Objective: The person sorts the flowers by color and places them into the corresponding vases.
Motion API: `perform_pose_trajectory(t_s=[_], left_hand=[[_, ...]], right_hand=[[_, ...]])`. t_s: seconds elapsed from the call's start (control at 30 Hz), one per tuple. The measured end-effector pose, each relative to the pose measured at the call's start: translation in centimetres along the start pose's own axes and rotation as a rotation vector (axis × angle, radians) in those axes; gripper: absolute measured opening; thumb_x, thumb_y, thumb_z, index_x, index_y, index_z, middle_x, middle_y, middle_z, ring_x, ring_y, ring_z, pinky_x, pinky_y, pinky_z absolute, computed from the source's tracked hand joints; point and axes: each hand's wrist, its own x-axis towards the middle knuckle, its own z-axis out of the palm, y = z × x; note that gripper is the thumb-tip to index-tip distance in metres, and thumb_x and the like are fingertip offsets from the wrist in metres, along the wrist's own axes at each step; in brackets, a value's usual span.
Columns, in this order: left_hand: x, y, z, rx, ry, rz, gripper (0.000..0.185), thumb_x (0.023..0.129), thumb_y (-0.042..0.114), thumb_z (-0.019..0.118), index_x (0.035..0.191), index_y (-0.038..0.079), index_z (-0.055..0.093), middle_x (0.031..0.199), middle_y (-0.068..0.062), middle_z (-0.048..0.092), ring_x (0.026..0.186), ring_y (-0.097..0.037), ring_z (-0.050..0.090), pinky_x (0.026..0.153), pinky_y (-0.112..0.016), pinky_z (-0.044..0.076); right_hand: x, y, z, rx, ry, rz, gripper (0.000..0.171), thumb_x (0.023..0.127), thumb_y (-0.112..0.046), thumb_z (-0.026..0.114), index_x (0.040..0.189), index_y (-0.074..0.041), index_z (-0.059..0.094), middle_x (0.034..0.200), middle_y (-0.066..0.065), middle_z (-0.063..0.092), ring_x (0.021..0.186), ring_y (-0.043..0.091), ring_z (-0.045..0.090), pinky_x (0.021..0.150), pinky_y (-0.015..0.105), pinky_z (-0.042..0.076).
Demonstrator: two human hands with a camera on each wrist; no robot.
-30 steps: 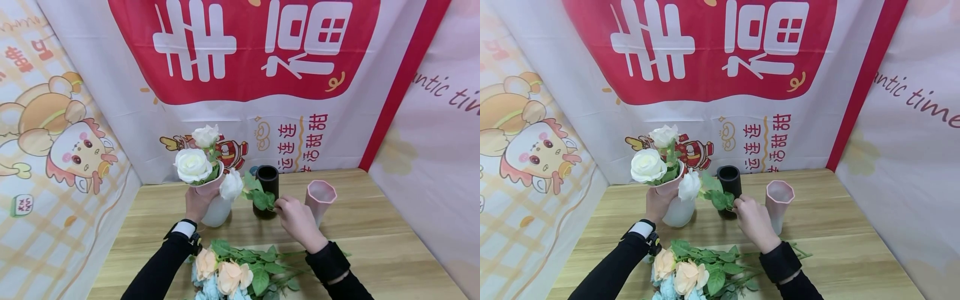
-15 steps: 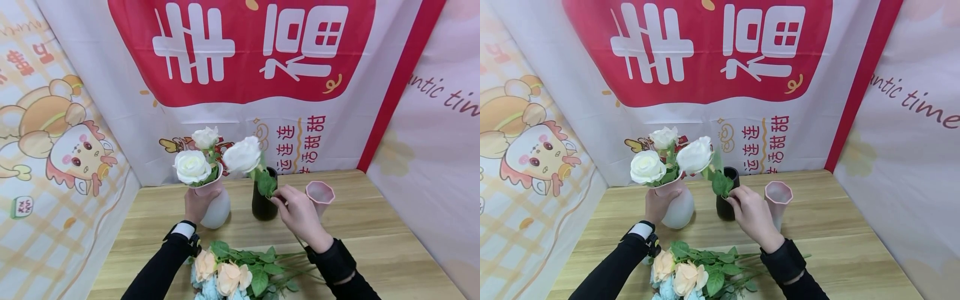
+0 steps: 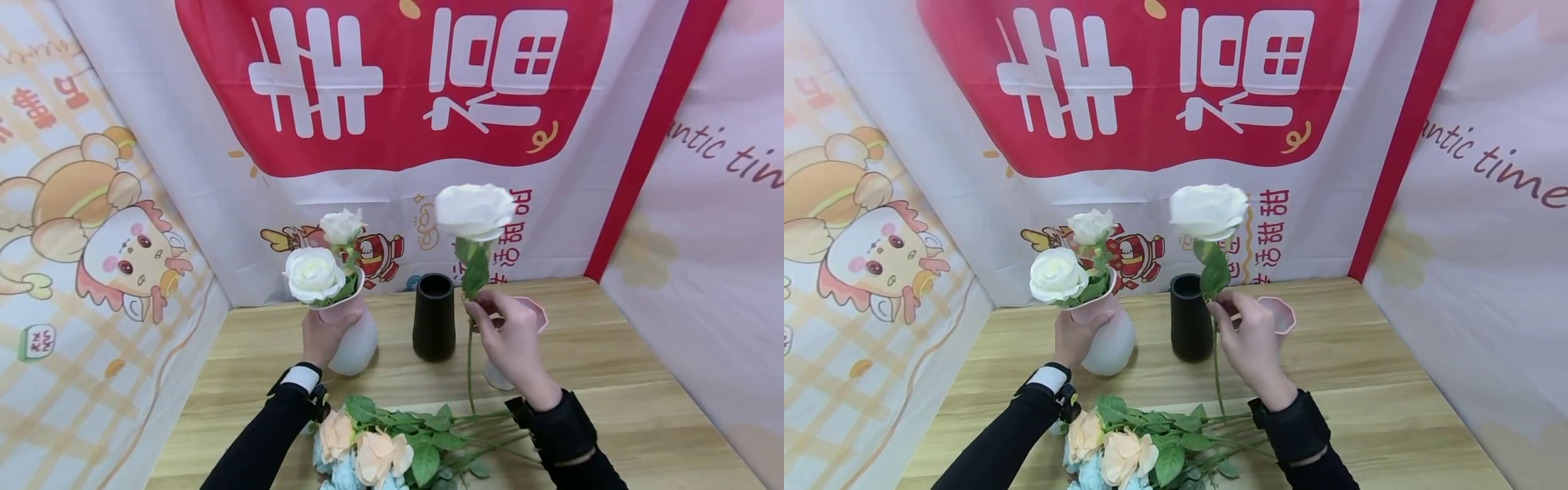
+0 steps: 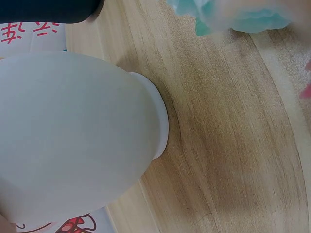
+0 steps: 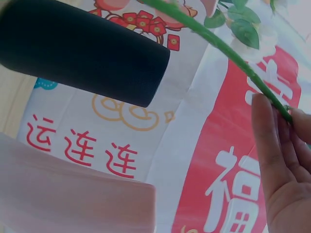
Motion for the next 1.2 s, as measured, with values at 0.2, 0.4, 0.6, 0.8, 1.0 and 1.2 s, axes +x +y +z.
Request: perform_pose_trajectory(t_s=[0.2, 0.4, 0.6, 0.8, 1.0, 1.2], left_hand=[[0.1, 0.0, 0.2, -0.035, 0.007, 0.011, 0.086, 0.068, 0.042, 0.090, 0.137, 0.011, 0.048, 0.131, -0.005, 0.057, 0.115, -0.021, 0.055, 0.097, -0.044, 0.043], [0.0, 0.2, 0.2, -0.008, 0.002, 0.011, 0.086, 0.069, 0.041, 0.090, 0.135, 0.008, 0.048, 0.128, -0.008, 0.059, 0.114, -0.023, 0.056, 0.097, -0.044, 0.044], [0.0, 0.2, 0.2, 0.012, 0.011, 0.031, 0.084, 0.069, 0.039, 0.090, 0.134, 0.006, 0.049, 0.127, -0.009, 0.059, 0.114, -0.023, 0.056, 0.097, -0.042, 0.043], [0.0, 0.1, 0.1, 0.001, 0.010, 0.036, 0.084, 0.069, 0.037, 0.091, 0.135, 0.008, 0.048, 0.129, -0.008, 0.058, 0.115, -0.023, 0.055, 0.098, -0.043, 0.043], [-0.1, 0.2, 0.1, 0.008, 0.005, 0.024, 0.083, 0.070, 0.036, 0.090, 0.136, 0.009, 0.047, 0.129, -0.008, 0.058, 0.116, -0.023, 0.055, 0.099, -0.044, 0.043], [-0.1, 0.1, 0.0, 0.005, 0.000, 0.046, 0.084, 0.071, 0.038, 0.089, 0.137, 0.008, 0.046, 0.131, -0.009, 0.057, 0.118, -0.025, 0.055, 0.099, -0.046, 0.043]], right_hand=[[0.6, -1.3, -0.6, 0.141, 0.061, 0.119, 0.006, 0.085, 0.017, 0.065, 0.088, 0.011, 0.064, 0.076, 0.017, 0.067, 0.060, 0.030, 0.066, 0.051, 0.030, 0.056], [0.9, -2.9, -1.4, 0.188, 0.073, 0.243, 0.003, 0.089, 0.016, 0.061, 0.092, 0.017, 0.061, 0.079, 0.025, 0.064, 0.064, 0.037, 0.065, 0.056, 0.032, 0.057], [0.6, -1.7, -1.5, 0.274, 0.168, 0.326, 0.006, 0.091, 0.012, 0.062, 0.095, 0.016, 0.062, 0.082, 0.027, 0.064, 0.065, 0.026, 0.066, 0.059, 0.029, 0.057], [0.1, -0.5, -1.4, 0.430, 0.284, 0.381, 0.018, 0.094, 0.001, 0.064, 0.099, 0.017, 0.059, 0.085, 0.026, 0.064, 0.067, 0.019, 0.068, 0.062, 0.030, 0.057], [-0.3, -0.5, -1.3, 0.481, 0.338, 0.446, 0.022, 0.094, -0.006, 0.066, 0.103, 0.014, 0.061, 0.089, 0.025, 0.066, 0.070, 0.020, 0.069, 0.063, 0.030, 0.057], [-0.2, -0.9, -1.2, 0.597, 0.398, 0.517, 0.027, 0.094, -0.008, 0.066, 0.104, 0.016, 0.059, 0.090, 0.022, 0.066, 0.072, 0.023, 0.069, 0.065, 0.033, 0.058]])
